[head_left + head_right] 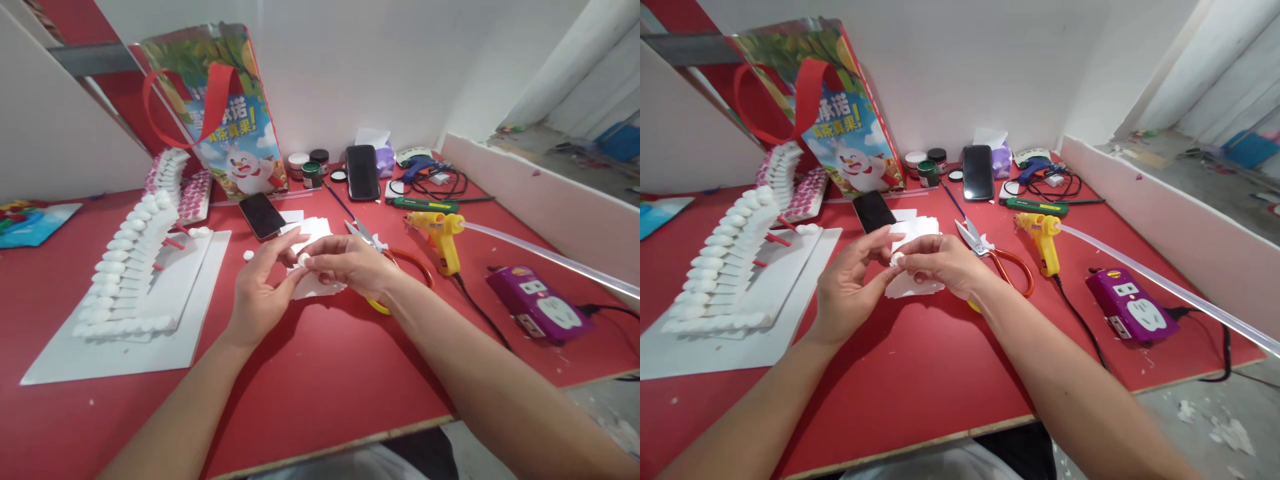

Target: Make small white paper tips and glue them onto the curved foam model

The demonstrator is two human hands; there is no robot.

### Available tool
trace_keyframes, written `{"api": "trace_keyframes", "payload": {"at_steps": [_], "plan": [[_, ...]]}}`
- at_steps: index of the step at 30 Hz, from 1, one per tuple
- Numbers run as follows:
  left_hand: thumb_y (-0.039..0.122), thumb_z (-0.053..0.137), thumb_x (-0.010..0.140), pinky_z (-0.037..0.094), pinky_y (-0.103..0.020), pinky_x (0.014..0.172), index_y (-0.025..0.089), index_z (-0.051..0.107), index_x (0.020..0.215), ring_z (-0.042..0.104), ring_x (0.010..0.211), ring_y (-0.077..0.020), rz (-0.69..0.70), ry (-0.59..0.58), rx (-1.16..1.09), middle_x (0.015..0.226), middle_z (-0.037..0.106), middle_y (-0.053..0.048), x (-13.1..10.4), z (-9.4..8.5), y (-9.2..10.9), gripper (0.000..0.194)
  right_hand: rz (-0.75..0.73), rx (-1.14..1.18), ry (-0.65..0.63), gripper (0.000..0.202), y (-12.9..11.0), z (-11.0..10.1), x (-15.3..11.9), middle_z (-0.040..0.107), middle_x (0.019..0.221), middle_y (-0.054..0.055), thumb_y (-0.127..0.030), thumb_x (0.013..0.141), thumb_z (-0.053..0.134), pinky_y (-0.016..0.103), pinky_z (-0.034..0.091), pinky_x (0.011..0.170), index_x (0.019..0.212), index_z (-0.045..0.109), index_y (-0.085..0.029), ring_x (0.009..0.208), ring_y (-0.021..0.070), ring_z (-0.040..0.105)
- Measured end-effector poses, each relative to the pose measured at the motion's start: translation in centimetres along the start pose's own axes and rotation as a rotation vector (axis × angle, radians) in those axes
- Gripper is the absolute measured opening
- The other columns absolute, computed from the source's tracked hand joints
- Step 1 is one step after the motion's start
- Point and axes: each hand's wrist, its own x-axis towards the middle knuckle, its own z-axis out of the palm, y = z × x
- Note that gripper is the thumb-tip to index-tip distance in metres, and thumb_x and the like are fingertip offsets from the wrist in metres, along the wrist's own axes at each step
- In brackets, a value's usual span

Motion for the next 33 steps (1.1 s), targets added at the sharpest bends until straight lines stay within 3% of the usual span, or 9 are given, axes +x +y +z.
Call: {"api": "trace_keyframes", "payload": {"at_steps": [5, 16, 27, 33], "plan": [[0.016, 0.073, 0.091, 0.055, -0.037, 0.09, 0.023, 0.073, 0.116, 0.066, 0.092, -0.0175, 0.084, 0.025, 0.094, 0.11, 0.07, -0.006, 0.1, 0.0, -0.3, 0.027, -0.001, 0.045, 0.029, 0.04, 0.0, 0.1, 0.0, 0.074, 0.079, 0.002, -0.031, 0.054, 0.099, 0.023, 0.046, 0.06, 0.081, 0.074, -0.014, 0.063, 0.0082, 0.06], [0.017, 0.072, 0.092, 0.055, -0.043, 0.096, 0.025, 0.068, 0.128, 0.068, 0.097, -0.02, 0.018, 0.021, 0.009, 0.109, 0.073, -0.007, -0.4, 0.4, -0.4, 0.038, 0.064, -0.001, -0.002, 0.045, -0.4, 0.2, -0.3, 0.062, 0.059, -0.003, -0.043, 0.056, 0.097, 0.023, 0.037, 0.051, 0.076, 0.07, -0.013, 0.053, 0.0076, 0.052], [0.016, 0.068, 0.093, 0.055, -0.04, 0.098, 0.025, 0.064, 0.132, 0.068, 0.1, -0.0191, -0.01, -0.022, 0.091, 0.11, 0.072, -0.006, -0.9, 0.7, 0.2, 0.04, 0.014, -0.13, 0.131, 0.037, 0.4, 0.6, -0.3, 0.057, 0.051, -0.001, -0.041, 0.062, 0.092, 0.022, 0.032, 0.046, 0.062, 0.068, -0.013, 0.049, 0.0079, 0.048], [0.018, 0.069, 0.093, 0.056, -0.038, 0.096, 0.025, 0.063, 0.133, 0.067, 0.097, -0.018, -0.025, 0.011, 0.05, 0.111, 0.071, -0.006, -0.9, 0.8, 0.3, 0.041, 0.088, -0.113, 0.043, 0.04, -0.7, 0.3, -0.7, 0.065, 0.059, 0.003, -0.048, 0.072, 0.09, 0.019, 0.042, 0.049, 0.071, 0.071, -0.012, 0.052, 0.0089, 0.057]]}}
